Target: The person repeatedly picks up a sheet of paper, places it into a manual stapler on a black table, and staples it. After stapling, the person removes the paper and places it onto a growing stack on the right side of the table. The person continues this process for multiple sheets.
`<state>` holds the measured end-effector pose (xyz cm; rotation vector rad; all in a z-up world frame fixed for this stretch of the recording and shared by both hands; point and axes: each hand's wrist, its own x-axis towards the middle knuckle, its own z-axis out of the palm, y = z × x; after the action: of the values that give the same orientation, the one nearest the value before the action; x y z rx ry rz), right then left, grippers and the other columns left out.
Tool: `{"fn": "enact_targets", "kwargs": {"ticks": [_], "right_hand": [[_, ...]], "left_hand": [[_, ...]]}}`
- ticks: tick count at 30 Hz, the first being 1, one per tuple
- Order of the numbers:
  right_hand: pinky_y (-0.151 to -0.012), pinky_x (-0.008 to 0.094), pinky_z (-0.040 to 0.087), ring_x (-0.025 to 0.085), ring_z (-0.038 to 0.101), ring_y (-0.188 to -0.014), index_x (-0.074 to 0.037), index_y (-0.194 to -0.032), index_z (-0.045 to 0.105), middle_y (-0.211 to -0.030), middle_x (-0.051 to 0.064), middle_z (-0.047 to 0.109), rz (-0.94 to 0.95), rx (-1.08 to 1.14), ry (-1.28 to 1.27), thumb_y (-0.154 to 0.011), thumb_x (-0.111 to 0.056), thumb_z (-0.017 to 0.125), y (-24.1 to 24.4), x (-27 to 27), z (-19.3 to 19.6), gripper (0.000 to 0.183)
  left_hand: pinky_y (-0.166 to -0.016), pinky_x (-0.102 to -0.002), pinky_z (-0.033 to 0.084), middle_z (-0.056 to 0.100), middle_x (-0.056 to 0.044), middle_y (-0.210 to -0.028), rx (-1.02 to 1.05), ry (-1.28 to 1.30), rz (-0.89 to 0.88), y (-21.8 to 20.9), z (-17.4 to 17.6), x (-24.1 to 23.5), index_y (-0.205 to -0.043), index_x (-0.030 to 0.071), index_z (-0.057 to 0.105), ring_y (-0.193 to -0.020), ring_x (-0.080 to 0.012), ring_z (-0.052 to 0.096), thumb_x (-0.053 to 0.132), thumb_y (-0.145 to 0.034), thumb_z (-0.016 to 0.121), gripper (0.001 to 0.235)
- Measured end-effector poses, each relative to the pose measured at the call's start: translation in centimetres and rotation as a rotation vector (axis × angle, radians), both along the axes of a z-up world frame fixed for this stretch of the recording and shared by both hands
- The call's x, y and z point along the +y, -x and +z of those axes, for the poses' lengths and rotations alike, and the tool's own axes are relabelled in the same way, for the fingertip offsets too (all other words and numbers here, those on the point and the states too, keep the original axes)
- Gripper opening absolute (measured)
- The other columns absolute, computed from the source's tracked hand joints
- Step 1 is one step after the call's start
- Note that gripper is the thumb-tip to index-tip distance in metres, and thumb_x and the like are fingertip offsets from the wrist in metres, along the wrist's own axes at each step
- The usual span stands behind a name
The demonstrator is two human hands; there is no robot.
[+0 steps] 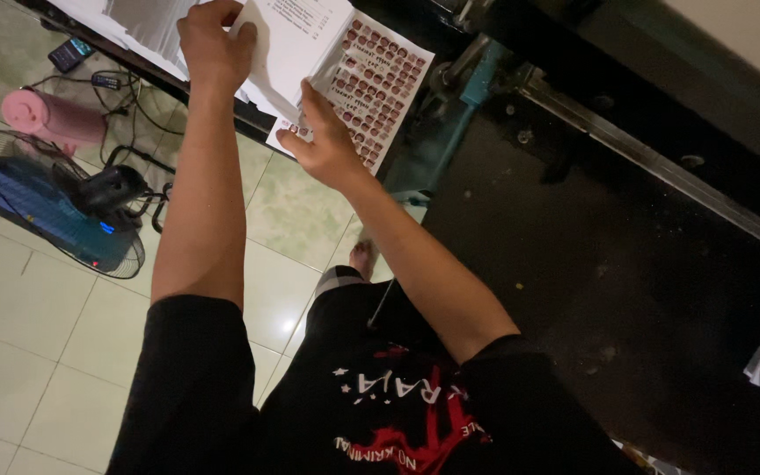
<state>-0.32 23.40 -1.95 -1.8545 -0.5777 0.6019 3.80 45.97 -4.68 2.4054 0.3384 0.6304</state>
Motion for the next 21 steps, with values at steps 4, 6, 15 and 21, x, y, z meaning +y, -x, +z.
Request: {"fn": "enact_targets", "kwargs": {"ticks": [4,6,15,21], "right_hand": [[-0.112,0.045,0.035,0.041,0.026,-0.146,-0.004,-0.153,0.014,-0.158,0.026,0.022,0.043,-0.162,0.120,-0.092,-0.040,0.057,0.2,0.0,0.9,0.083],[-0.111,0.049,0.035,0.042,0.025,-0.147,-0.007,-0.154,0.009,-0.160,0.025,0.018,0.073,-0.148,0.197,-0.093,-0.042,0.054,0.3,0.0,2.2,0.083],[-0.106,0.057,0.034,0.041,0.015,-0.151,-0.009,-0.154,-0.001,-0.162,0.025,0.011,0.141,-0.160,0.329,-0.092,-0.041,0.056,0.1,0.3,2.2,0.090],[-0.097,0.045,0.043,0.039,0.046,-0.130,-0.011,-0.154,0.012,-0.151,0.023,0.034,0.045,-0.167,0.186,-0.088,-0.040,0.063,-0.2,-0.1,0.3,0.088]], "left_hand": [[-0.066,-0.051,0.043,0.075,-0.006,-0.085,0.029,-0.008,0.099,-0.4,-0.3,0.3,-0.093,0.016,0.082,-0.085,-0.0373,0.054,0.018,-0.075,0.071,0.021],[-0.062,-0.047,0.038,0.052,-0.007,-0.070,0.021,-0.068,0.076,-0.5,-0.3,0.2,-0.078,0.014,0.067,-0.071,-0.0365,0.036,0.017,-0.073,0.067,0.006],[-0.055,-0.049,0.044,0.064,-0.015,-0.081,0.121,0.065,0.289,-1.8,1.2,-1.6,-0.082,0.012,0.071,-0.076,-0.0378,0.060,0.000,-0.065,0.055,0.026],[-0.053,-0.046,0.029,0.050,-0.014,-0.080,0.037,0.078,0.153,-1.0,3.2,-2.4,-0.077,0.009,0.046,-0.068,-0.0307,0.047,-0.008,-0.067,0.043,0.020]]}}
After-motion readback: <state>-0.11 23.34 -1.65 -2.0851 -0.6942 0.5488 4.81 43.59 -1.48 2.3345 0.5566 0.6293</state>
